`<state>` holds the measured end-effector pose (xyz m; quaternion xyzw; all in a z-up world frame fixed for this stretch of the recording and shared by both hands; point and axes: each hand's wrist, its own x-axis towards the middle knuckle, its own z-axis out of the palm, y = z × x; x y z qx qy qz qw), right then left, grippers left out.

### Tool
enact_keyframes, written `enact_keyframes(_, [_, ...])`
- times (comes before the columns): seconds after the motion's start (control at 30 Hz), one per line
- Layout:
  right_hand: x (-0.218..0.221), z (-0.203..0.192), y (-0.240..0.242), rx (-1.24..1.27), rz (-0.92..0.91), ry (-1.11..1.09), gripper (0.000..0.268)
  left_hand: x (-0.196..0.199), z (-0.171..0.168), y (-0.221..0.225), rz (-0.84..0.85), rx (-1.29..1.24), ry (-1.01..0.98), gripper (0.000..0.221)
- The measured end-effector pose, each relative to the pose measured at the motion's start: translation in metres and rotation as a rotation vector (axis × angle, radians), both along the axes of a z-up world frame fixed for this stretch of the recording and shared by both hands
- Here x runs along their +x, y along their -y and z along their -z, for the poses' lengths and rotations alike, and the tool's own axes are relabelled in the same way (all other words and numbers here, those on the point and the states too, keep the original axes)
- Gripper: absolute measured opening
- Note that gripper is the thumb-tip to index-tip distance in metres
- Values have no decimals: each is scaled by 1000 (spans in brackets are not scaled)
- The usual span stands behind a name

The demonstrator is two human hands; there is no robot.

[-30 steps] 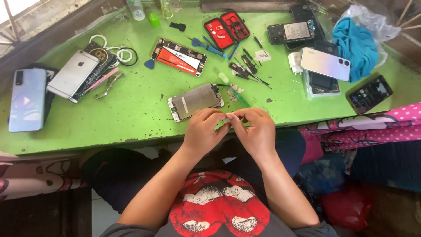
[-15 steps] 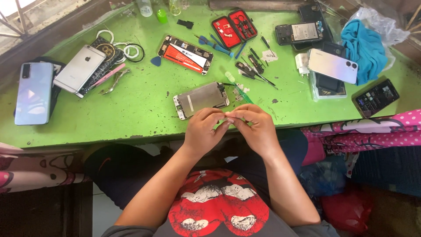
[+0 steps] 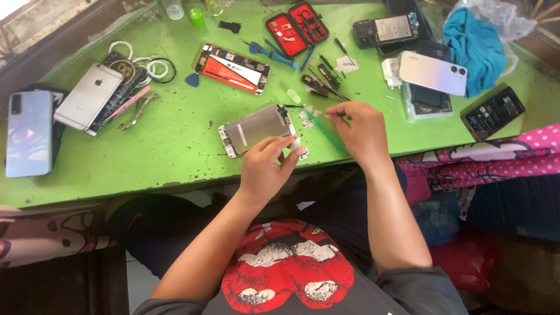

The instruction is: The person cleans the edges of a disassembled smartphone with a green plastic tool, then uses a screwdriver to remove screws from the bottom of the device. The person continues to manipulate the phone and tools on a green workbench.

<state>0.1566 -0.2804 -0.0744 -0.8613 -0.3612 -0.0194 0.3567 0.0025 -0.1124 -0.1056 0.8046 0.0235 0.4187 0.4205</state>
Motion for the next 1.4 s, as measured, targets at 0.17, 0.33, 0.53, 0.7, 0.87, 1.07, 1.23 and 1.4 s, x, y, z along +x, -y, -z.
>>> enact_keyframes(0.17, [20,22,4,-39,63,-42,11,9,-2,0,-1,4,-83,15])
enact_keyframes(0.33, [17,24,7,-32,96,-68,15,15,-8,7,5,-62,-126,15])
enact_keyframes(0.53, [-19,-9,12,76,116,6,8,26,-21,16,36,-205,-105,18])
enact_keyframes(0.7, [-53,-4,2,395,1,-203,39,36,-34,32,40,-321,-158,16])
enact_keyframes(0.87, [-52,8,-2,474,72,-109,27,43,-41,41,20,-367,-211,20])
enact_keyframes(1.07, [-44,5,7,485,162,-295,20,32,-71,33,59,-225,-734,45])
enact_keyframes(1.23, [-48,-1,7,446,184,-404,21,41,-39,33,124,-123,-1036,55])
enact_keyframes(1.4, [-46,-9,7,383,122,-459,23,50,-34,33,75,-82,-1056,46])
